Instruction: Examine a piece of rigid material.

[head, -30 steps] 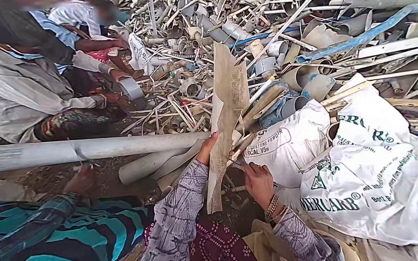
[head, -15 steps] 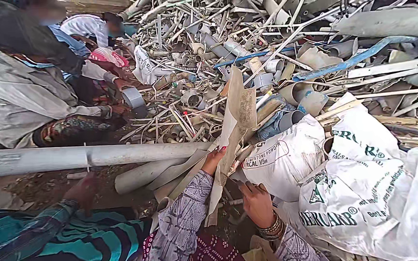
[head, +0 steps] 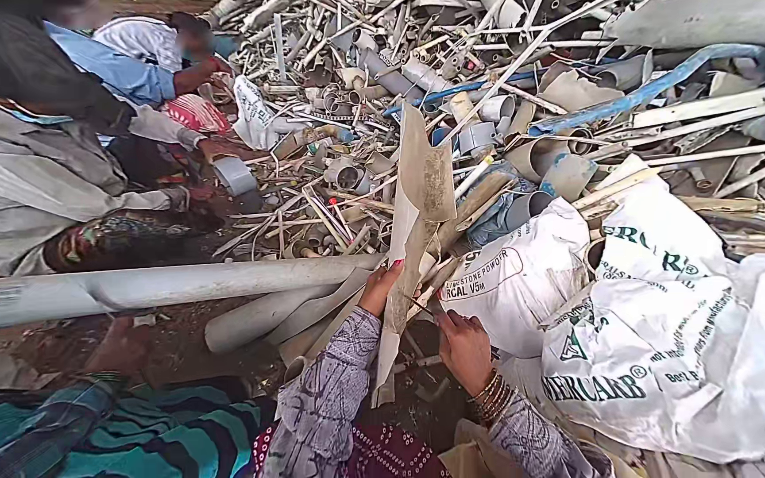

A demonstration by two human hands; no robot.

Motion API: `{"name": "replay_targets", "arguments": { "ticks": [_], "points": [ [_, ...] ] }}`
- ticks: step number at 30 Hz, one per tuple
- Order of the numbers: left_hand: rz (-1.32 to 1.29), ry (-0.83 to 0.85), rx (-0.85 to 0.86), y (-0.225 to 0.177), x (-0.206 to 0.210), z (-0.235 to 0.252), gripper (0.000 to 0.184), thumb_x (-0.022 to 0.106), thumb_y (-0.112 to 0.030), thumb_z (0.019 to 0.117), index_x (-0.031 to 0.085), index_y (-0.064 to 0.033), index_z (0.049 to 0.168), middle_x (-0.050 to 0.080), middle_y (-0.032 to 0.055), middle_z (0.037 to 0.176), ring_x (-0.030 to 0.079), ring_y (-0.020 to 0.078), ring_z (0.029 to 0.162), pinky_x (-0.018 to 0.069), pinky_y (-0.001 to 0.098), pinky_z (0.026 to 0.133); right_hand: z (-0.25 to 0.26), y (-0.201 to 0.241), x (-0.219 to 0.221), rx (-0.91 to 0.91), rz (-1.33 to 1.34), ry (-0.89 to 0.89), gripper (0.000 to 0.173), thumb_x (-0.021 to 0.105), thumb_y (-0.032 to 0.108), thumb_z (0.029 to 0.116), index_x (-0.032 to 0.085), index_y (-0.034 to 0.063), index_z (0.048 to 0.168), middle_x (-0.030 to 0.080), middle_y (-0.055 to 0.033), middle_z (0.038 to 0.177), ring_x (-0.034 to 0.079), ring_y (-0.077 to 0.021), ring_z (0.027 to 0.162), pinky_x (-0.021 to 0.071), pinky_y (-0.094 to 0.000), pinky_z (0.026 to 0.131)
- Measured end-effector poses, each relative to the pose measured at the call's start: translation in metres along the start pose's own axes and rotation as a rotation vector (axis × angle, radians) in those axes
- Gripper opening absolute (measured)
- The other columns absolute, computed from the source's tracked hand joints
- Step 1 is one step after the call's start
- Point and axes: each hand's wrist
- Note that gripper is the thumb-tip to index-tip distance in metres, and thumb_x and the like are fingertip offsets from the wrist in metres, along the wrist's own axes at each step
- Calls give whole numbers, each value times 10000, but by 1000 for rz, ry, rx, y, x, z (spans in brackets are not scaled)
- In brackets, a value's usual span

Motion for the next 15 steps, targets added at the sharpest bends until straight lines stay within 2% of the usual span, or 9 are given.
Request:
{"name": "replay_targets", "arguments": {
  "ticks": [4, 7, 11, 15],
  "points": [
    [-4, 21, -12, -6, -3, 0, 453, 256, -308, 1122, 412, 48, 1356, 684, 145, 920, 710, 214, 758, 603, 342, 675, -6, 7, -1, -59, -15, -15, 262, 525, 61, 836, 775, 29, 908, 705, -138, 707, 660, -302, 532, 477, -425, 479],
    [0, 30, 14, -1, 1, 0, 431, 273, -256, 1121, 421, 67, 1365, 673, 143, 942, 705, 192, 761, 608, 330, 695, 0, 0, -6, 19, -8, 35, 256, 553, 12, 842, 778, -18, 962, 699, -188, 720, 667, -360, 558, 478, -472, 505],
    [4, 28, 0, -5, 0, 0, 432, 269, -276, 1122, 423, 49, 1362, 677, 141, 920, 704, 203, 742, 600, 335, 666, -7, 8, -6, -50, -13, 21, 251, 529, 58, 839, 768, 14, 901, 707, -145, 715, 667, -310, 541, 482, -427, 477],
    [41, 5, 4, -4, 6, -4, 421, 306, -259, 1120, 430, 52, 1375, 657, 140, 948, 689, 187, 752, 593, 325, 673, 10, -12, -7, 87, -14, 13, 259, 535, -2, 857, 763, -32, 975, 719, -208, 778, 691, -385, 607, 481, -502, 514]
  ]
}}
Point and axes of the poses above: each hand's wrist, its own z-axis towards the middle knuckle, its own x-axis out of the palm, y = z × x
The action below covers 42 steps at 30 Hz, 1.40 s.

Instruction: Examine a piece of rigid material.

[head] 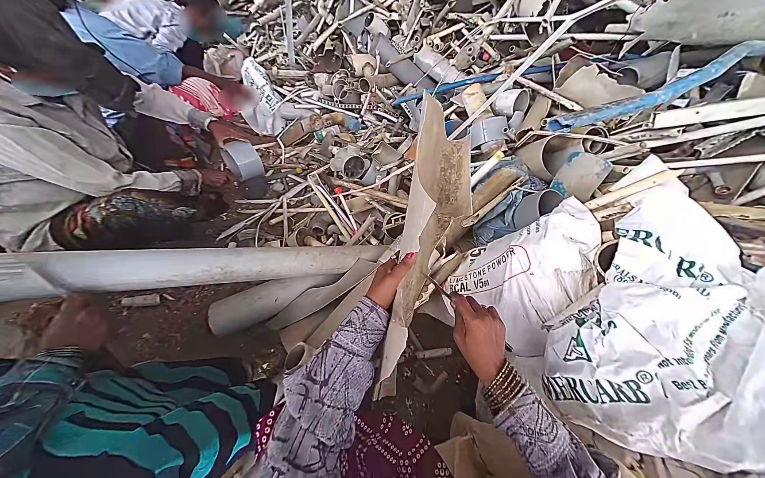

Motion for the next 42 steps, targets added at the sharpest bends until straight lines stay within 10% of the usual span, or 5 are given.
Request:
{"name": "replay_targets", "arguments": {
  "ticks": [27, 42],
  "points": [
    [123, -28, 7, -5, -5, -4, 412, 348, -241, 1118, 451, 68, 1370, 659, 151, 1010, 686, 169, 797, 589, 338, 720, -17, 15, 1, -106, -21, 18, 236, 554, 49, 830, 776, 19, 905, 683, -155, 686, 659, -327, 536, 472, -444, 481],
    [-177, 51, 158, 23, 8, 11, 625, 368, -319, 990, 249, 77, 1459, 638, 124, 1110, 673, 136, 931, 580, 333, 820, -15, 19, 1, -3, 78, -70, 239, 534, 68, 859, 748, -20, 916, 697, -147, 675, 670, -319, 525, 487, -438, 455]
  ]
}}
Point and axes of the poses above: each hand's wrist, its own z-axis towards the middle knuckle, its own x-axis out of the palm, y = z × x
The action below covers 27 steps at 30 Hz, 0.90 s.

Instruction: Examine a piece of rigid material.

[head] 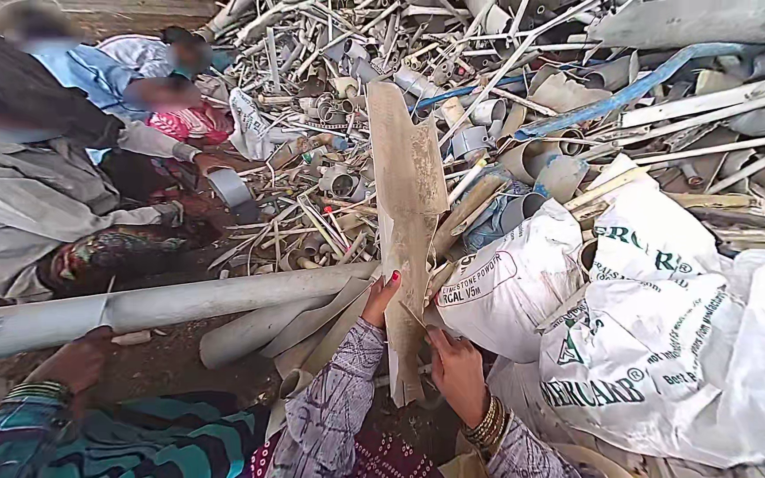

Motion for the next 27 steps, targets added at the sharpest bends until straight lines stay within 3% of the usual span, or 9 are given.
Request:
{"name": "replay_targets", "arguments": {
  "ticks": [4, 6, 10, 12, 16, 19, 22, 24, 27],
  "points": [
    [-63, 19, 76, 2, -3, 1, 671, 490, -342, 921, 282, 79, 1401, 680, 106, 1067, 707, 137, 924, 604, 324, 818, 7, -10, -4, 34, 4, 10, 240, 534, 70, 882, 740, -36, 944, 701, -175, 701, 676, -345, 541, 497, -458, 469],
    [-47, -14, 112, 6, 3, -4, 651, 496, -302, 923, 276, 88, 1395, 643, 72, 1062, 674, 68, 916, 580, 261, 829, 13, -13, -5, 60, -14, -11, 234, 538, 60, 886, 733, -55, 945, 701, -192, 705, 680, -361, 548, 498, -464, 473],
    [-53, -20, 156, 6, -2, -2, 754, 591, -363, 858, 283, 87, 1379, 651, 45, 1066, 671, 41, 928, 577, 248, 843, 0, 0, 0, -49, -26, -34, 212, 515, 83, 856, 710, 1, 853, 663, -116, 624, 647, -281, 491, 477, -398, 442],
    [-78, -26, 174, 6, -2, -3, 766, 641, -382, 824, 310, 72, 1343, 668, 22, 1027, 687, 44, 905, 591, 252, 828, 7, -9, 0, -7, -30, -38, 236, 520, 71, 876, 731, -32, 895, 695, -158, 677, 663, -321, 517, 482, -431, 460],
    [-94, -13, 176, 7, 2, -6, 822, 648, -394, 817, 269, 72, 1378, 672, 30, 1050, 695, 60, 922, 596, 266, 836, 5, -2, -3, -56, -28, -35, 224, 524, 65, 832, 726, -20, 881, 677, -134, 644, 647, -301, 490, 470, -416, 435],
    [-72, -10, 173, 3, -1, -7, 776, 624, -392, 838, 292, 74, 1362, 674, 27, 1023, 694, 60, 898, 596, 265, 824, 11, -5, 0, -15, -18, -62, 225, 523, 65, 865, 729, -25, 885, 691, -150, 671, 651, -314, 502, 469, -425, 445],
    [-15, -67, 202, 0, 10, -17, 542, 500, -222, 955, 324, 118, 1337, 625, -15, 993, 638, -62, 864, 546, 153, 823, 10, -7, -3, -25, -31, -50, 218, 527, 53, 863, 726, -32, 889, 686, -155, 664, 653, -319, 503, 471, -427, 446],
    [33, -84, 208, -7, 11, -19, 498, 453, -188, 996, 326, 146, 1343, 590, -5, 1015, 600, -101, 874, 510, 113, 834, 4, -3, 1, -61, -31, -50, 213, 521, 78, 859, 720, -1, 866, 664, -121, 627, 633, -284, 478, 458, -396, 429],
    [34, -54, 179, -2, 5, -14, 607, 512, -276, 922, 332, 135, 1331, 638, 37, 1017, 652, -8, 879, 559, 198, 825, 7, -9, 0, 26, -23, -41, 234, 531, 55, 868, 740, -43, 904, 701, -181, 694, 666, -347, 527, 479, -452, 457]
  ]
}}
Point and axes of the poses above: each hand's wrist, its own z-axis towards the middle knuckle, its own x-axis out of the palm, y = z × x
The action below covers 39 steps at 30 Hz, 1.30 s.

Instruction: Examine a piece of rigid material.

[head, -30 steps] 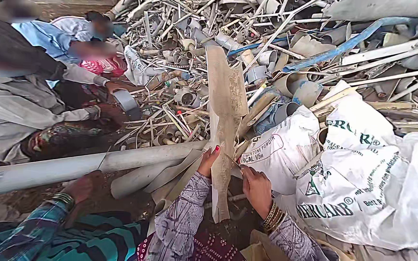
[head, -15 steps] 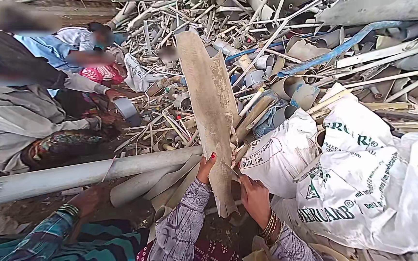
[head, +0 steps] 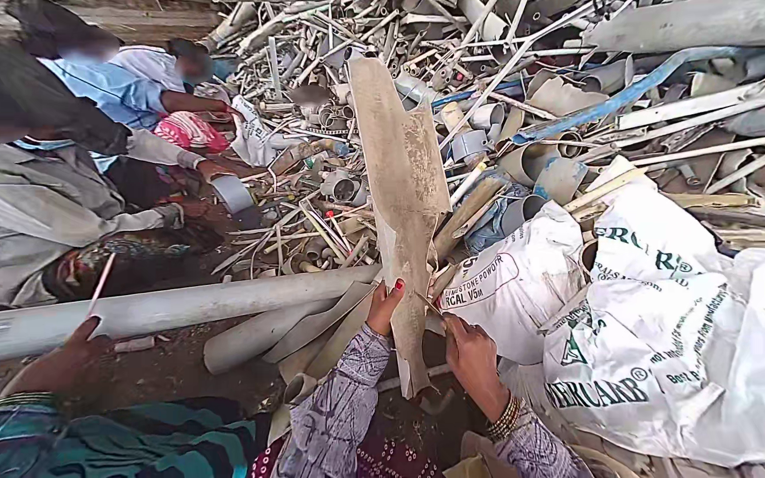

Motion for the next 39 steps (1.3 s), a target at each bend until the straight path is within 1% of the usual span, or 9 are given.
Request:
{"name": "replay_targets", "arguments": {
  "ticks": [4, 6, 8, 13, 19, 22, 25, 30, 39],
  "points": [
    [18, 16, 11, -5, 3, -3, 568, 474, -259, 981, 320, 145, 1348, 605, 18, 1023, 625, -52, 884, 532, 158, 842, -6, 6, -1, -94, 12, 2, 230, 520, 90, 870, 730, -3, 880, 685, -126, 654, 654, -287, 506, 475, -399, 446],
    [-5, 26, -11, -1, 0, 1, 623, 499, -296, 918, 325, 127, 1339, 646, 42, 1013, 664, 9, 871, 577, 224, 821, 2, -1, 2, -23, 26, -17, 232, 532, 62, 874, 739, -38, 907, 704, -173, 698, 667, -334, 524, 483, -441, 455],
    [23, 27, 8, 3, 4, -4, 611, 510, -267, 956, 310, 162, 1343, 583, 32, 1045, 612, -57, 901, 525, 158, 848, 8, -9, -1, 33, 20, -28, 243, 538, 39, 882, 746, -70, 946, 733, -211, 772, 688, -373, 565, 496, -473, 482],
    [-37, 40, 26, -8, 2, -8, 577, 455, -211, 983, 252, 155, 1381, 575, 23, 1086, 586, -102, 942, 490, 110, 875, -9, 14, -2, -129, 12, -21, 231, 513, 99, 868, 728, 15, 856, 677, -109, 642, 639, -266, 490, 465, -380, 441],
    [76, 29, 31, 4, 10, -8, 535, 459, -206, 983, 327, 185, 1323, 558, 45, 1062, 565, -106, 925, 467, 99, 867, 21, -7, -7, -4, -70, -51, 230, 532, 52, 893, 742, -39, 916, 689, -177, 681, 664, -344, 524, 472, -444, 451],
    [137, 77, 17, 2, 9, -6, 615, 440, -214, 991, 274, 204, 1410, 550, 134, 1202, 557, -53, 993, 457, 128, 890, -8, 9, -2, -109, -76, -29, 236, 526, 91, 878, 750, 17, 897, 660, -120, 642, 627, -278, 481, 454, -384, 432],
    [129, 79, -54, 1, 3, -3, 608, 407, -262, 1004, 269, 151, 1428, 564, 88, 1137, 603, -10, 914, 521, 184, 818, -25, 10, -7, -142, -59, 50, 351, 487, 158, 916, 795, 52, 1047, 656, -122, 694, 620, -271, 528, 455, -403, 502],
    [14, 22, -175, -1, -3, 4, 522, 268, -279, 1042, 283, 62, 1437, 639, 109, 1022, 693, 154, 826, 603, 330, 709, -22, 10, -11, -74, 52, 133, 456, 557, -14, 807, 767, 72, 1203, 657, -199, 833, 672, -339, 626, 539, -403, 507],
    [272, 88, -123, -15, 2, -5, 471, 389, -132, 1047, 332, 122, 1440, 570, 120, 1193, 598, 11, 916, 511, 192, 813, 0, -8, -10, -6, 143, 128, 463, 563, -72, 799, 786, 90, 1171, 677, -229, 852, 676, -373, 633, 533, -458, 513]
  ]
}}
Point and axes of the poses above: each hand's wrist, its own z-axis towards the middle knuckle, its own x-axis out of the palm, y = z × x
